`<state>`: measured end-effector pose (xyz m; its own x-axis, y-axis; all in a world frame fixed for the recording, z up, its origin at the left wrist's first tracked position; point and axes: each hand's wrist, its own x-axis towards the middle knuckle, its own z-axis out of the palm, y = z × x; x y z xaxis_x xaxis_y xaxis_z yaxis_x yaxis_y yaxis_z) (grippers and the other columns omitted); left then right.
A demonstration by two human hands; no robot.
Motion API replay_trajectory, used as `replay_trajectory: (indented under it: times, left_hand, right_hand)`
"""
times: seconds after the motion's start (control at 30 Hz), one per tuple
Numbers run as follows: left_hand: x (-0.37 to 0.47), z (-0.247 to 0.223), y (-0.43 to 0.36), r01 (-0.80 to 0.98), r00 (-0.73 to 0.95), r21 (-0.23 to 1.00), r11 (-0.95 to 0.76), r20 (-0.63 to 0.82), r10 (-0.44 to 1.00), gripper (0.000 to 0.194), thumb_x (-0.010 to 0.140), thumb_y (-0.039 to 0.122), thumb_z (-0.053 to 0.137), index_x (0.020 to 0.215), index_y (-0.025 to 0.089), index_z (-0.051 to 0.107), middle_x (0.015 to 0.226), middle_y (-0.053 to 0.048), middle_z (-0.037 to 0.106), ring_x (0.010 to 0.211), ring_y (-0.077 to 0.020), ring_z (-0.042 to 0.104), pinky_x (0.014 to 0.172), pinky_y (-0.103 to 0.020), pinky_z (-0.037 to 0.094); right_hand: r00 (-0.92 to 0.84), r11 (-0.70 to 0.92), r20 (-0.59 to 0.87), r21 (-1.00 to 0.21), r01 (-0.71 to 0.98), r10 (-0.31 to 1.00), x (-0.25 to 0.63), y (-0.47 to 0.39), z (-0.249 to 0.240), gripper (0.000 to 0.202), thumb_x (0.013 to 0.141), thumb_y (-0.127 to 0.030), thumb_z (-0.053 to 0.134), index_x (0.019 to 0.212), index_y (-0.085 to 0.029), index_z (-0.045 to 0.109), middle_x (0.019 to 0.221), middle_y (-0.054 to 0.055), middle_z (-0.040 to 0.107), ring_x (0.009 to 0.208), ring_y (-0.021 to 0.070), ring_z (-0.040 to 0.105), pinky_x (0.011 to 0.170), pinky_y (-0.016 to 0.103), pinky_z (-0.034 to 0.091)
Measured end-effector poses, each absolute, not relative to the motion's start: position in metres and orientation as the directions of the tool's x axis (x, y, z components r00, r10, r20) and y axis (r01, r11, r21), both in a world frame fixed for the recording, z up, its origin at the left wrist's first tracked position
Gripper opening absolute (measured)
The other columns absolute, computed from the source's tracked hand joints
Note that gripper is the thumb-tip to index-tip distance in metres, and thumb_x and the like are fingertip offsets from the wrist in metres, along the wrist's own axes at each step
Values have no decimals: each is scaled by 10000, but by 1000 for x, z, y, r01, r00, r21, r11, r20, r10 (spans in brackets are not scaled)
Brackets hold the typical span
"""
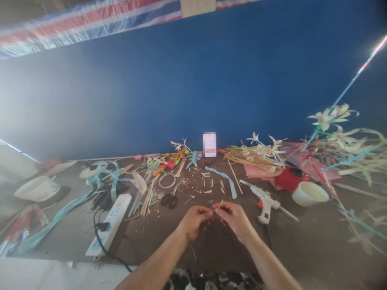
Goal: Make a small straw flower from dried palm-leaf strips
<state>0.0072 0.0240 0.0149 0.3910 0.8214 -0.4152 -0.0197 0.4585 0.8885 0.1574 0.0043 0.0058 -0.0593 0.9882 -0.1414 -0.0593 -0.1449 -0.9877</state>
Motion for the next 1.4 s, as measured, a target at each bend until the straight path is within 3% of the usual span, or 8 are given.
replay_trajectory:
  times: [0.27,0.6,0.8,1.0,1.13,1.2,1.3,1.4]
  left_hand:
    - [8,14,21,-21,459,809,587,-514,725,281,530,335,682,692,121,601,568,-13,558,414,-48,419,379,-164,263]
    - [10,12,19,142,385,948,285,-318,866,246,585,358,617,626,117,588,561,-39,581,413,-77,432,418,-205,332]
    - [10,12,19,212,350,956,203,-268,898,227,606,356,601,614,130,574,532,-29,568,396,-83,426,401,-204,314]
    - [13,16,17,212,344,964,163,-229,911,251,673,367,536,621,124,574,538,-22,557,434,-91,448,420,-202,328]
    - [14,17,17,122,333,948,294,-318,888,216,665,327,557,634,114,565,530,-8,540,411,-70,424,409,-190,313]
    - [13,18,18,17,361,891,453,-428,829,171,648,282,576,658,112,561,519,-2,531,394,-58,410,393,-180,292]
    - [10,19,20,-133,422,750,648,-549,722,139,624,223,596,687,105,556,493,6,502,392,-51,411,371,-164,251]
    - [7,21,21,-185,466,670,719,-584,664,124,621,192,594,687,93,557,481,11,482,390,-42,406,359,-154,223]
  right_hand:
    - [-129,-169,-155,-980,-105,979,159,7,12,337,701,-435,519,796,-128,622,534,-28,521,383,49,368,386,184,249]
    - [-89,-194,-182,-966,-170,979,151,15,-3,277,672,-395,575,567,-158,478,395,-91,338,354,37,264,355,173,196]
    - [-45,-195,-190,-944,-265,981,145,15,-3,307,647,-386,608,561,-179,398,432,-97,317,368,35,253,355,175,177]
    - [78,-130,-149,-970,-207,986,141,17,-7,343,633,-396,619,523,-181,376,437,-80,358,409,52,323,400,185,244]
    - [12,-173,-182,-951,-256,983,145,17,1,314,622,-406,626,527,-169,442,435,-74,378,401,48,312,392,187,223]
    - [-134,-249,-215,-906,-343,967,151,15,8,253,639,-414,609,668,-169,550,468,-72,398,392,41,286,376,183,188]
    - [-328,-362,-230,-825,-434,916,159,13,16,361,647,-398,605,940,-189,576,544,-58,436,391,31,265,366,179,142]
    - [-324,-362,-230,-819,-445,918,160,14,14,296,645,-359,621,850,-146,617,492,-62,399,383,21,240,365,183,120]
